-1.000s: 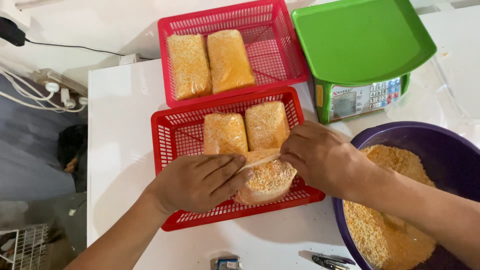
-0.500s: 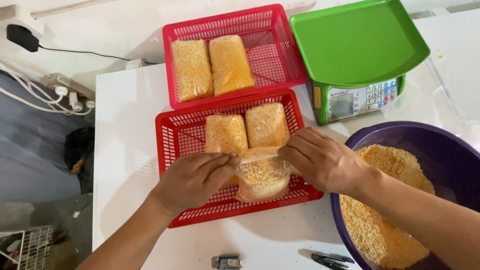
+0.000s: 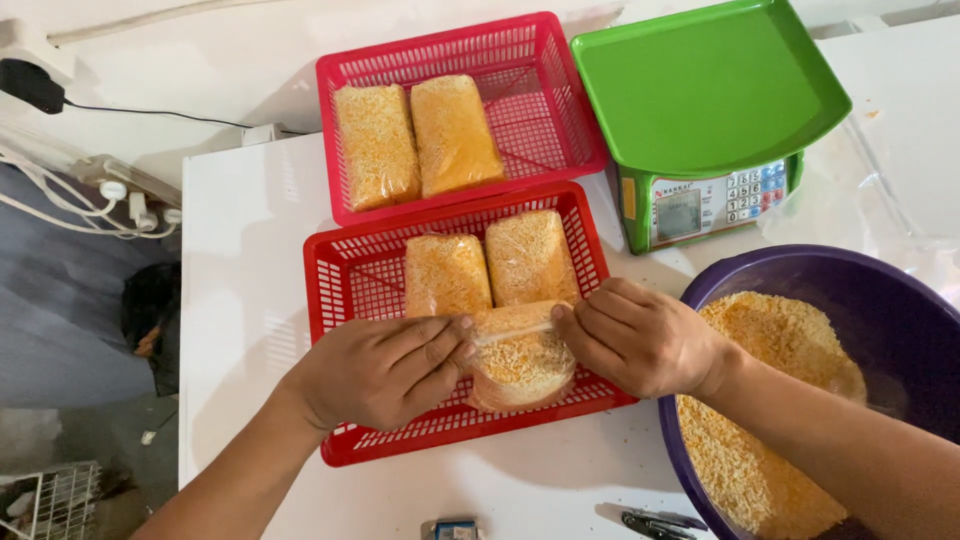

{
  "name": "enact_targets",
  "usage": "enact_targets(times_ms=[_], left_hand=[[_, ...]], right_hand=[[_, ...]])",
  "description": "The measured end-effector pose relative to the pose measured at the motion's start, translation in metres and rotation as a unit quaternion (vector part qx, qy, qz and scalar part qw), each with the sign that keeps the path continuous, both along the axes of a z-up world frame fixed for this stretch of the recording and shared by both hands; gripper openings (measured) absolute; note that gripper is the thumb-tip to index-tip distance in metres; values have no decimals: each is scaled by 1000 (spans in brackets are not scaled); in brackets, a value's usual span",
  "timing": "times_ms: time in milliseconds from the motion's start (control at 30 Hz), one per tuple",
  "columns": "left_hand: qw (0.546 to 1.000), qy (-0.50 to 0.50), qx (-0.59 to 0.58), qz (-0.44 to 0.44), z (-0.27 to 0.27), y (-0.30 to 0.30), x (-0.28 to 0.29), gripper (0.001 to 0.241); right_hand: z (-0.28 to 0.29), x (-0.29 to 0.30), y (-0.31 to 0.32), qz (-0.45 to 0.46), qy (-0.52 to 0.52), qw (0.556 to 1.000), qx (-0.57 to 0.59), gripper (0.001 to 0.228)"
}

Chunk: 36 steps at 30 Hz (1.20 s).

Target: The person is sealing plastic bags filled with a granular food product using a manual sealer.

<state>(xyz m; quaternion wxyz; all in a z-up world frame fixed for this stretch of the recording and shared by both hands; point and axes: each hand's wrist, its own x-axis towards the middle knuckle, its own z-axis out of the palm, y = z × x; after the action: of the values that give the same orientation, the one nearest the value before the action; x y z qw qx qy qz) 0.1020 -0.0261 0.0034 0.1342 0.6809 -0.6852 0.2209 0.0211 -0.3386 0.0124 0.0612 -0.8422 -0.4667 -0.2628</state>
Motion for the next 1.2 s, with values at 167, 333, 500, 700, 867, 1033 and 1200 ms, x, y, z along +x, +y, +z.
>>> enact_targets(times_ms=[167,333,500,700,867,1033,1200], left_hand=[[1000,5,24,-16,3,10,-1,29],[999,34,10,21,1,18,-9,37],[894,333,-190,232,17,-25,-34,17],[887,387,-38,247,30,-58,-34,28],[878,403,13,258,25,-60,-41,26],[928,290,23,233,31,-63,-45,21],[947,165,100,256,30,-72,-56,14]], right_hand=[[0,-3,6,-5,5,1000,6,32],[0,-5,2,-12,6,1000,9,32],[3,-4,1,-9,16,1000,7,35],[7,-5,4,2,10,1000,0,34],[4,-10,2,-4,19,1000,-1,40],[3,-11,3,0,17,1000,0,41],[10,-14,8,-39,49,997,46,34]])
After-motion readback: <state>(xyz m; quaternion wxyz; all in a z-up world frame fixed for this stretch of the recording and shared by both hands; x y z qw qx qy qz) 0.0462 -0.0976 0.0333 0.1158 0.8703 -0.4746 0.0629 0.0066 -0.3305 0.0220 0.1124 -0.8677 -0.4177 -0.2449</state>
